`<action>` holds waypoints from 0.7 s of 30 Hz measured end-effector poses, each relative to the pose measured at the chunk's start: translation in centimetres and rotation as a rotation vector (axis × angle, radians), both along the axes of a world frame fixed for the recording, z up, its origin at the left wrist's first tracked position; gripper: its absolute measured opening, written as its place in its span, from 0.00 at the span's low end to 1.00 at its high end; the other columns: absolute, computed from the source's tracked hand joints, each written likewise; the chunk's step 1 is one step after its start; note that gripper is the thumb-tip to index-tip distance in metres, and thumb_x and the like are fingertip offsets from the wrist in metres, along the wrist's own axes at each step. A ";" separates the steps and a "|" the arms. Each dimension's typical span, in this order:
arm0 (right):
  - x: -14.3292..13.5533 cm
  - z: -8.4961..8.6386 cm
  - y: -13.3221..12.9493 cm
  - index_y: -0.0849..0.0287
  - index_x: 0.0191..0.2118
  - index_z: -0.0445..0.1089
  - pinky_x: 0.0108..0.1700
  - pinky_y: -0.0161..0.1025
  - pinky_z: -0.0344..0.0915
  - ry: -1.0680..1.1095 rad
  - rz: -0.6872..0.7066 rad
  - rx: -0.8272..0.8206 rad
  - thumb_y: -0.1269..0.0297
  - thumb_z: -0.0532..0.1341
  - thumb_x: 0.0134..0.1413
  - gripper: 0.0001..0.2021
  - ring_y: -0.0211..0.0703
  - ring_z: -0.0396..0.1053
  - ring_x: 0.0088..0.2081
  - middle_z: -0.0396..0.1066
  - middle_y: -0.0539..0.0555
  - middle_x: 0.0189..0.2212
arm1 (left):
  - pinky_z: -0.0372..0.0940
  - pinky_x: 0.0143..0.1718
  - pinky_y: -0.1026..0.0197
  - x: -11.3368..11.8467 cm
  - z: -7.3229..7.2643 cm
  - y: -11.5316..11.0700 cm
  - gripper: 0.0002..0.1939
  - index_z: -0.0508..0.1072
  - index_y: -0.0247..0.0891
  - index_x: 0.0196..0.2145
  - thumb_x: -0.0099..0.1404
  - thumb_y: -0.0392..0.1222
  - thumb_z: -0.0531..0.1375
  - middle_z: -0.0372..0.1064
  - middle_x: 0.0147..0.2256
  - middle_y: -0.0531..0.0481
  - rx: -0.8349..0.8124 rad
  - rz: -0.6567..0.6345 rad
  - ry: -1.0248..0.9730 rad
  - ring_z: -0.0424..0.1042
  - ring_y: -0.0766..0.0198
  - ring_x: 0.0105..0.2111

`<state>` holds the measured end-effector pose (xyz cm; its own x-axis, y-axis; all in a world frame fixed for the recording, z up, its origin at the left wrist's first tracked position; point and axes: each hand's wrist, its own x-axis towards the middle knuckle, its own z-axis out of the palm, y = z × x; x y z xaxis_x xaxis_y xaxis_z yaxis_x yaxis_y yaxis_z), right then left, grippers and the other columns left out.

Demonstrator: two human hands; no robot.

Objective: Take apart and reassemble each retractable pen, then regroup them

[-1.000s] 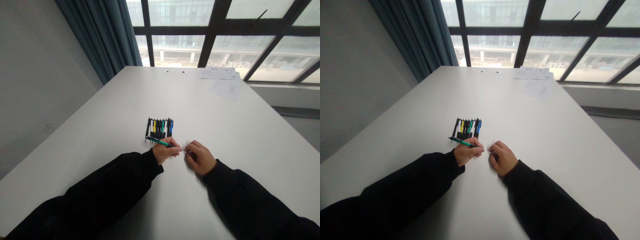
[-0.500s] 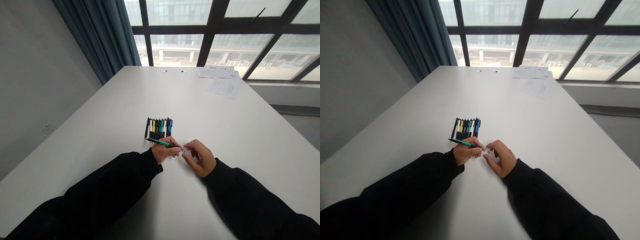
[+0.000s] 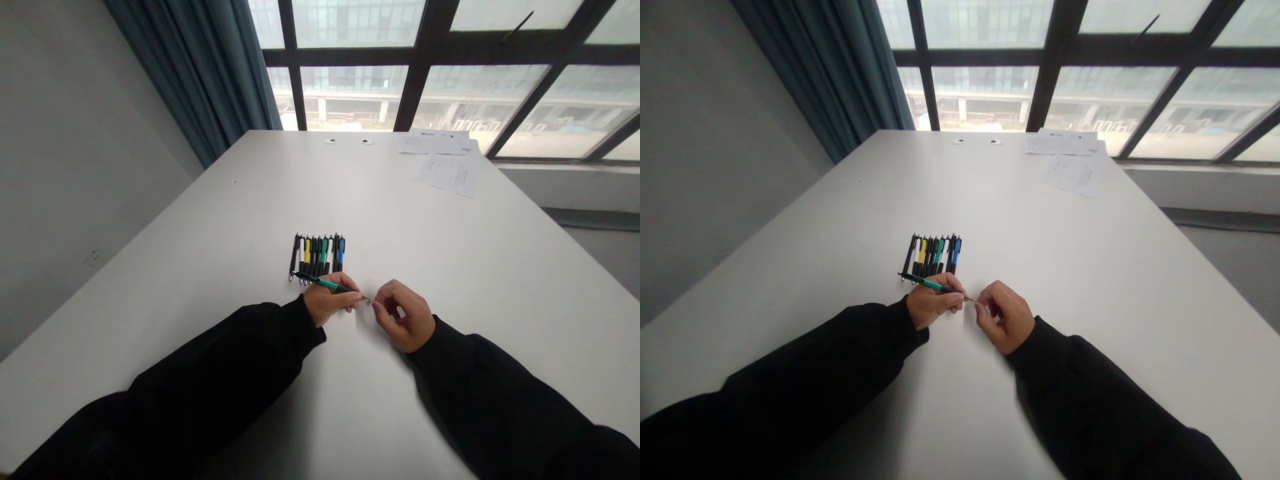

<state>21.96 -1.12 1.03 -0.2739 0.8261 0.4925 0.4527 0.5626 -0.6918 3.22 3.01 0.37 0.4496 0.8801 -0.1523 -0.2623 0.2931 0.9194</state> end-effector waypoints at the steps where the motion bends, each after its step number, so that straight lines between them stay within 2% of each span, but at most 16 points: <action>1: 0.0 0.0 0.0 0.56 0.32 0.64 0.24 0.36 0.58 0.007 -0.010 -0.012 0.71 0.59 0.53 0.03 0.35 0.58 0.22 0.62 0.49 0.25 | 0.58 0.21 0.67 0.0 0.1 0.0 0.17 0.69 0.32 0.27 0.46 0.44 0.71 0.70 0.20 0.52 -0.007 0.004 -0.001 0.66 0.71 0.19; 8: 0.2 0.1 0.0 0.56 0.28 0.62 0.24 0.35 0.57 0.020 0.009 -0.051 0.72 0.58 0.49 0.05 0.35 0.56 0.21 0.62 0.48 0.23 | 0.52 0.19 0.67 -0.1 -0.1 0.1 0.16 0.65 0.34 0.23 0.45 0.40 0.70 0.66 0.18 0.54 -0.015 0.019 -0.043 0.62 0.72 0.17; 15: 0.3 0.0 -0.1 0.57 0.32 0.63 0.23 0.34 0.58 0.015 0.033 -0.108 0.72 0.59 0.51 0.04 0.34 0.57 0.21 0.62 0.48 0.24 | 0.51 0.19 0.68 -0.1 -0.4 0.1 0.17 0.64 0.35 0.24 0.45 0.39 0.70 0.67 0.20 0.54 -0.015 -0.002 -0.099 0.62 0.73 0.17; 18: 0.0 0.2 -0.1 0.57 0.35 0.65 0.24 0.34 0.58 -0.007 0.031 -0.093 0.72 0.58 0.52 0.04 0.34 0.58 0.21 0.62 0.48 0.23 | 0.52 0.20 0.68 -0.1 -0.4 0.1 0.17 0.63 0.35 0.24 0.45 0.39 0.70 0.67 0.21 0.54 -0.018 -0.011 -0.107 0.62 0.73 0.18; 21: 0.2 0.3 -0.2 0.57 0.33 0.65 0.24 0.33 0.57 -0.028 0.009 -0.050 0.73 0.57 0.51 0.04 0.34 0.58 0.21 0.61 0.47 0.22 | 0.52 0.20 0.67 -0.1 -0.3 0.2 0.16 0.63 0.35 0.24 0.45 0.38 0.69 0.67 0.20 0.54 -0.005 0.016 -0.103 0.62 0.72 0.18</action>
<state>22.14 -1.28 1.34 -0.2951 0.8468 0.4425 0.4672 0.5319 -0.7063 3.12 3.18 0.09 0.4494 0.8864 -0.1106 -0.3601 0.2931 0.8857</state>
